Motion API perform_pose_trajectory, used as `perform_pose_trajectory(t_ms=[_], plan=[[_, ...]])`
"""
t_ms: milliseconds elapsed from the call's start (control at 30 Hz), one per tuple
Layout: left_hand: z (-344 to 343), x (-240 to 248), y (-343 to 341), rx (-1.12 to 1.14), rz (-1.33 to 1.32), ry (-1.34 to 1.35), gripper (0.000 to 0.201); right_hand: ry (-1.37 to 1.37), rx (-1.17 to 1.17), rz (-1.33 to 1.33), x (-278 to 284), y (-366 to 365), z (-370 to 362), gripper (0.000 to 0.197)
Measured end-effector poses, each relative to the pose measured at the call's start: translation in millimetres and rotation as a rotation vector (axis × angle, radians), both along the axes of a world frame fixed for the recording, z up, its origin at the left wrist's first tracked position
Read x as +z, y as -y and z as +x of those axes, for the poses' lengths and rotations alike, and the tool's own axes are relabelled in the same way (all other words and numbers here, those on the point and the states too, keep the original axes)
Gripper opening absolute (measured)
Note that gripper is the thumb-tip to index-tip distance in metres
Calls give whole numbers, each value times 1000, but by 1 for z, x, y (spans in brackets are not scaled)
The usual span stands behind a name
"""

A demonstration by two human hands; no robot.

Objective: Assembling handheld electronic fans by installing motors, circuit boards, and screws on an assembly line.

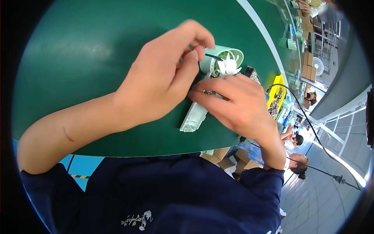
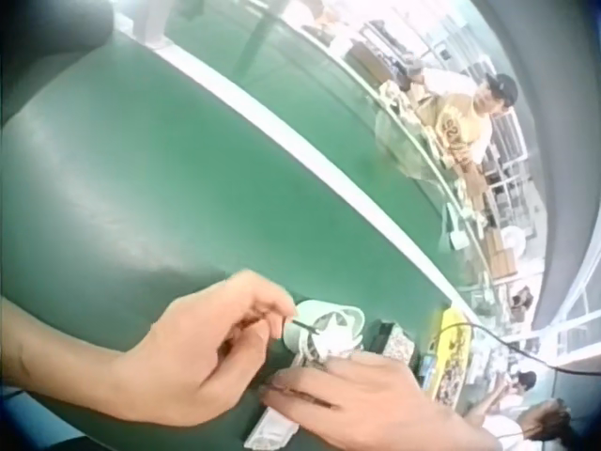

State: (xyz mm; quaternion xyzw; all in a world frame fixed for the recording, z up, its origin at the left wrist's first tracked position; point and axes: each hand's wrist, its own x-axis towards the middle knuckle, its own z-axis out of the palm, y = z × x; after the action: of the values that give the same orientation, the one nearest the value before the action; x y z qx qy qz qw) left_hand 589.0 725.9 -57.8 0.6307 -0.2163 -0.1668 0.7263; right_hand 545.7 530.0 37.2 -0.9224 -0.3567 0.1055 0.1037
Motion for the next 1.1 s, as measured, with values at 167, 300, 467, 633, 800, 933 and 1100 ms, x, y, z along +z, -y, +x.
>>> perform_pose_trajectory(t_ms=[167, 300, 467, 633, 800, 933, 1100], plan=[[-13, -2, -4, 39, 73, 382, 40, -46, -97, 168, -7, 6, -2, 26], [-28, 3, -8, -20, 140, 458, 56, -114, -350, 265, -9, 2, -11, 23], [-27, -1, -16, -39, 326, 524, 62, -163, -448, 373, -5, 4, -9, 21], [-18, -4, -22, -22, 321, 550, 60, -142, -566, 285, 1, -10, -8, 16], [-8, 0, -26, -33, 302, 517, 55, -98, -553, 298, -2, -13, -2, 19], [-3, -4, -28, 59, 215, 547, 36, -226, -561, 246, 2, -20, 2, 14], [4, -10, -30, 107, 176, 615, 21, -276, -545, 258, 1, -25, 5, 15]])
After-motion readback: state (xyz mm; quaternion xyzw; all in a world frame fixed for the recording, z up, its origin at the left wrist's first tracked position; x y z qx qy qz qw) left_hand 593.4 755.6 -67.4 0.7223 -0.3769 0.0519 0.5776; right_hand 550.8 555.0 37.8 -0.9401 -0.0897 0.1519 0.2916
